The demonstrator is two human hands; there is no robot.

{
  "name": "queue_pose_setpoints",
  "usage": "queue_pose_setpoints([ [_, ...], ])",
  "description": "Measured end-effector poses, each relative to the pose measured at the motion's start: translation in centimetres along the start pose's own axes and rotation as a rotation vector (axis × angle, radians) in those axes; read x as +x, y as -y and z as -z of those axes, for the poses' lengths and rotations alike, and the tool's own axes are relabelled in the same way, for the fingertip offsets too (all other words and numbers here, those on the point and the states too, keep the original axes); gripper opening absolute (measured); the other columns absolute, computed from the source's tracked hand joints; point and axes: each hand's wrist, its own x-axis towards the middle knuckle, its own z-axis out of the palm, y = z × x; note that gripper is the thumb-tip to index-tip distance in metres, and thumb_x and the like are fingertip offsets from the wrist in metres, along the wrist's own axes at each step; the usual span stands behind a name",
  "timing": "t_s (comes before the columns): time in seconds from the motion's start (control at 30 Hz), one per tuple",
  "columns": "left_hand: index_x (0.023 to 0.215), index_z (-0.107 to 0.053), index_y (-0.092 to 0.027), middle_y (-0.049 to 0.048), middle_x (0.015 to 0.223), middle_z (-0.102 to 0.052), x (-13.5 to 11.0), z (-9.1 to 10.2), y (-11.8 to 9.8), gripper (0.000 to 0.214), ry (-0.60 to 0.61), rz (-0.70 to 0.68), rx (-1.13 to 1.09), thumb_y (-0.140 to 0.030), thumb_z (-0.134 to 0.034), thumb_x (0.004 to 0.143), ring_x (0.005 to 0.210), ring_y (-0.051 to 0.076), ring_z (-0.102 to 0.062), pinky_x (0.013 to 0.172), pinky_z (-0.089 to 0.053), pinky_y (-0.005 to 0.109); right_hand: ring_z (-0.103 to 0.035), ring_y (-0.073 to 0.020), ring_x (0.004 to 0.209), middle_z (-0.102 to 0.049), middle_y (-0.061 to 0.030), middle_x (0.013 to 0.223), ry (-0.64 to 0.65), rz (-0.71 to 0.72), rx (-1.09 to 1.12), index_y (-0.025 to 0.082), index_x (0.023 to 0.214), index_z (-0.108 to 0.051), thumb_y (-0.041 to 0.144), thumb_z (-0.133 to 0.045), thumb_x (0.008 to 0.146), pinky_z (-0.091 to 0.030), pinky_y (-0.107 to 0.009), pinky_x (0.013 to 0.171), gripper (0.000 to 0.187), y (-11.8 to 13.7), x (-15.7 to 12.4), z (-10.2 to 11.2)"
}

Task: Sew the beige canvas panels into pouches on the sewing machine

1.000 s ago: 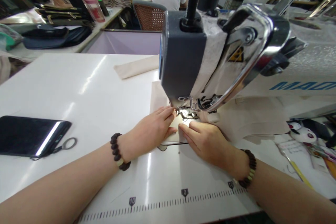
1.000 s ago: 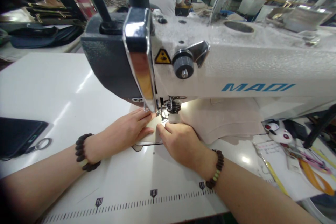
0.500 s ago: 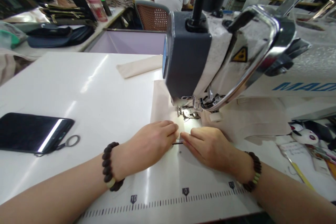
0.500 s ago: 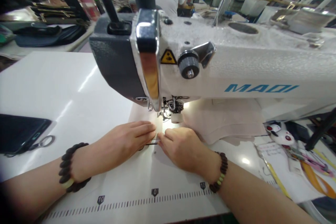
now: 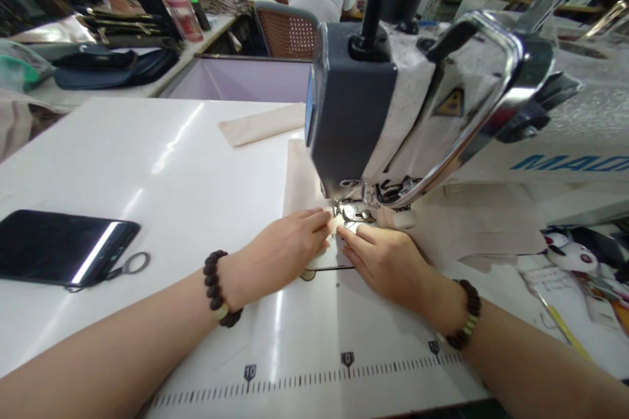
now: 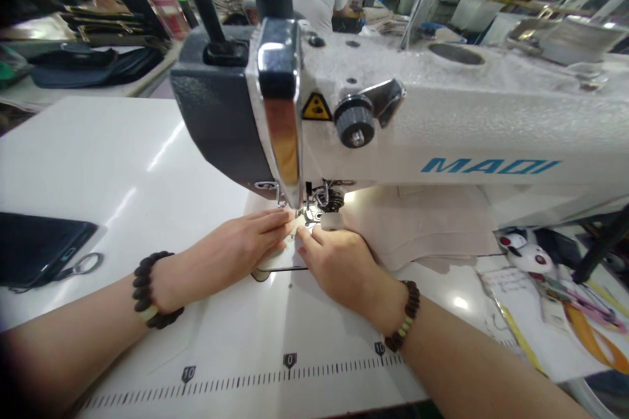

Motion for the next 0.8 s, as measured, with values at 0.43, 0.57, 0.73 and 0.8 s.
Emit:
queue_pose_setpoints([
  [0.43,0.108,-0.053,-0.009,0.0104,0.107,-0.057,0.90,0.63,0.65,0.022,-0.016,0.038,0.060,-0.021,-0.051,0.090,0.109,0.023,-0.052,0.092,-0.048,0.037,-0.061,-0.0166,0.069,-0.066,-0.0049,0.081,0.126,-0.106,0.010,0.012,0.111,-0.058,0.023,-0.045,0.091,-0.036,-0.028,0.056,0.026,0.33,0.60,0.45],
  [0.57,0.099,-0.055,-0.009,0.0105,0.105,-0.057,0.89,0.72,0.63,0.016,-0.035,0.033,0.074,-0.020,-0.049,0.090,0.110,0.023,-0.051,0.092,-0.048,0.036,-0.060,-0.0159,0.067,-0.065,-0.0040,0.080,0.140,-0.113,0.001,0.013,0.111,-0.058,0.024,-0.046,0.091,-0.033,-0.028,0.053,0.025,0.41,0.62,0.74],
  [0.73,0.110,-0.052,-0.009,0.0103,0.106,-0.058,0.86,0.51,0.82,0.022,-0.054,0.034,0.139,-0.020,-0.046,0.091,0.108,0.021,-0.052,0.087,-0.049,0.032,-0.057,-0.0149,0.064,-0.063,-0.0033,0.076,0.142,-0.114,-0.003,0.015,0.104,-0.059,0.025,-0.043,0.093,-0.030,-0.028,0.052,0.022,0.48,0.73,0.83],
  [0.8,0.111,-0.053,-0.009,0.0102,0.107,-0.058,0.95,0.47,0.62,0.024,-0.035,0.048,0.197,-0.022,-0.046,0.091,0.105,0.021,-0.053,0.087,-0.048,0.033,-0.056,-0.0146,0.062,-0.063,-0.0026,0.074,0.135,-0.117,-0.003,0.016,0.100,-0.059,0.025,-0.043,0.092,-0.029,-0.028,0.052,0.020,0.48,0.76,0.79],
])
